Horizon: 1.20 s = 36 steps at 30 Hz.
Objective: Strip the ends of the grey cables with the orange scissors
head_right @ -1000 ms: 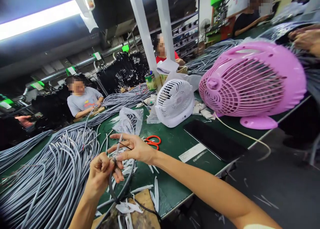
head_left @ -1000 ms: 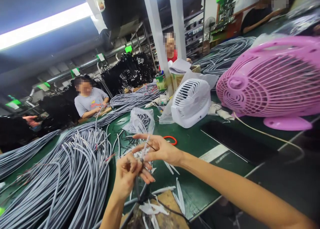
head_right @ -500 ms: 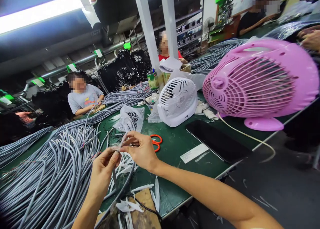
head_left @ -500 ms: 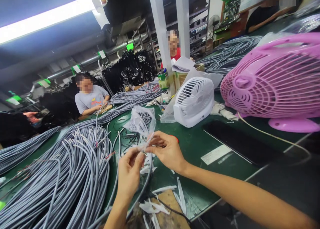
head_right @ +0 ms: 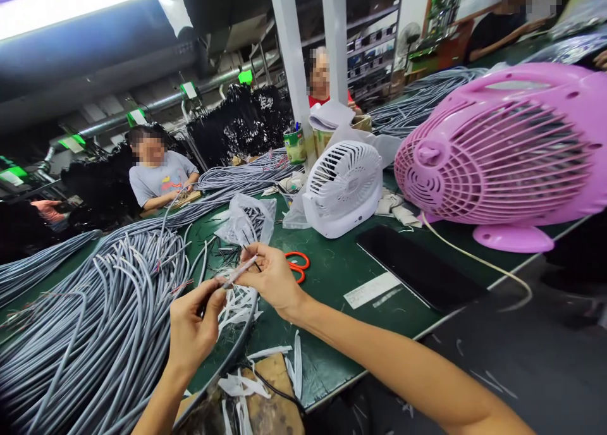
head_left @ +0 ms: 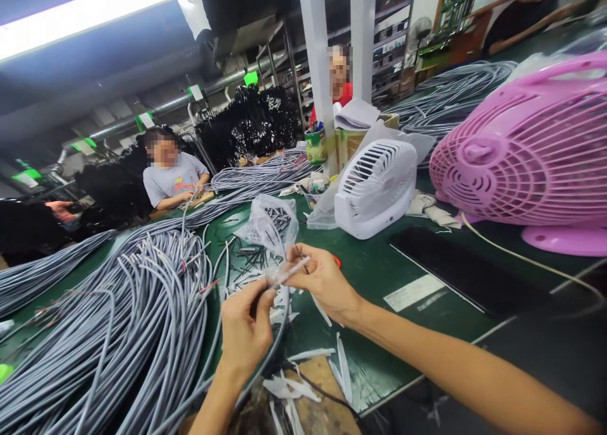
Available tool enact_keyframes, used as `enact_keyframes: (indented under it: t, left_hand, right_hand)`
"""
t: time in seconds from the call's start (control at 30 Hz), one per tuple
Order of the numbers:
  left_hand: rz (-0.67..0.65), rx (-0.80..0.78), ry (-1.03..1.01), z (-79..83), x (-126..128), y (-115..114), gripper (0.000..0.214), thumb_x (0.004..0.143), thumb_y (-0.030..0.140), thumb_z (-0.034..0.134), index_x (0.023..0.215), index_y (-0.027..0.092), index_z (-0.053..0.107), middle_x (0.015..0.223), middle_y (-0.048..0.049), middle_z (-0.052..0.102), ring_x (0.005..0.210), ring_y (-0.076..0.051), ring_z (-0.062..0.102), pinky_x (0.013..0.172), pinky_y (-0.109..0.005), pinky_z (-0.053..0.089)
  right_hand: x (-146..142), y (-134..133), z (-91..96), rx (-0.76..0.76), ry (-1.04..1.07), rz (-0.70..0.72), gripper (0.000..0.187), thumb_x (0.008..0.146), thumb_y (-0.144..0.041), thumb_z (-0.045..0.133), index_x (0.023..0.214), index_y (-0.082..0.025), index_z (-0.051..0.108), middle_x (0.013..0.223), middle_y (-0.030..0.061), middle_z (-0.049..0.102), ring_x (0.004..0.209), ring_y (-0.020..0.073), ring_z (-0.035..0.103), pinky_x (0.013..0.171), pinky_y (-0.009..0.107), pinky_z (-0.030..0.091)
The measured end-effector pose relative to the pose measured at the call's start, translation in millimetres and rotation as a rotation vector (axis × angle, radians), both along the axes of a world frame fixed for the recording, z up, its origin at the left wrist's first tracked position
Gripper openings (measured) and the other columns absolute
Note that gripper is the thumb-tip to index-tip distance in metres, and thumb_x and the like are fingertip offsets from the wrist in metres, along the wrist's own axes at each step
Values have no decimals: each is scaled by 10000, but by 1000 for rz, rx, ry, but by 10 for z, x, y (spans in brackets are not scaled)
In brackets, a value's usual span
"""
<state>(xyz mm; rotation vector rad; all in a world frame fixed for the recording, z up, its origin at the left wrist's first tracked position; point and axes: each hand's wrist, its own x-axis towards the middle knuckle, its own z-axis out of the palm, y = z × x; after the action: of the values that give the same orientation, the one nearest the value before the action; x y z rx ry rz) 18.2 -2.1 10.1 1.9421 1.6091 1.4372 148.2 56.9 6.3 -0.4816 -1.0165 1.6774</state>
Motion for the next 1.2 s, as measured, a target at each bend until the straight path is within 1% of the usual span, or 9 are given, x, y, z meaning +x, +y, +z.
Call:
enact_keyframes:
  t: [0.13, 0.27, 0.33, 0.5, 0.63, 0.7, 0.83, 1.07, 1.2]
  left_hand:
    - [-66, -106, -86, -9, 0, 21, 242, 804, 341, 507, 701, 154, 618, 504, 36, 451, 432, -84, 355, 416, -203, 272]
    - [-176, -300, -358, 23, 4, 39, 416, 749, 523, 546, 558, 163, 467, 489, 57, 332, 424, -62, 254, 391, -190, 199]
    - [-229, -381, -448, 41, 5, 43, 469, 699, 571, 583, 535, 167, 410, 489, 69, 299, 420, -48, 216, 382, -180, 166]
    - [-305, -456, -634, 26, 45, 79, 452, 675, 560, 626, 598, 159, 434, 498, 84, 282, 422, -32, 157, 382, -164, 114]
    - [-290, -416, -712, -32, 92, 101, 450, 668, 573, 622, 628, 169, 426, 504, 91, 278, 425, -35, 140, 381, -160, 117]
    - [-246, -355, -621, -64, 93, 92, 431, 706, 574, 581, 641, 171, 441, 502, 87, 283, 425, -43, 170, 385, -164, 138]
    - [-148, -171, -248, -112, 54, 46, 342, 831, 475, 462, 708, 162, 523, 516, 56, 359, 446, -70, 271, 412, -189, 203]
    - [-127, -26, 18, -111, 38, 22, 226, 855, 310, 437, 725, 168, 556, 517, 44, 438, 440, -82, 370, 423, -195, 279]
    - [-1, 145, 120, -55, 30, -25, 115, 824, 216, 489, 762, 168, 573, 552, 33, 524, 450, -81, 457, 426, -173, 346]
  right_hand:
    - [37, 21, 1, -27, 47, 135, 310, 527, -104, 692, 776, -157, 515, 546, -80, 587, 385, 5, 382, 357, 120, 218]
    - [70, 28, 4, 91, 40, 276, 462, 533, -104, 721, 954, -163, 541, 689, -19, 684, 499, 55, 562, 470, 149, 401]
    - [60, 22, 0, 112, 14, 212, 450, 494, -106, 768, 897, -164, 574, 643, -25, 681, 556, 92, 611, 549, 192, 461]
    - [-41, -10, -36, 66, 77, -3, 351, 396, -100, 825, 668, -167, 613, 549, -55, 632, 518, 78, 577, 540, 178, 449]
    - [-98, -42, -53, -32, 150, -20, 333, 418, -121, 815, 673, -169, 607, 578, -61, 613, 520, 58, 534, 497, 154, 403]
    - [-96, -58, -49, -89, 156, 9, 324, 447, -137, 798, 690, -166, 585, 585, -68, 594, 469, 35, 472, 432, 141, 336]
    - [-67, -72, -22, -83, 103, -22, 289, 486, -131, 750, 677, -159, 535, 566, -82, 540, 433, 20, 386, 383, 145, 241]
    - [-40, 73, -41, -37, 9, -247, 312, 505, -190, 737, 724, -164, 516, 609, -69, 527, 553, 63, 488, 520, 175, 380]
    - [43, 198, -45, -37, 41, -477, 274, 586, -260, 691, 769, -183, 503, 632, -57, 549, 613, 87, 539, 563, 191, 409]
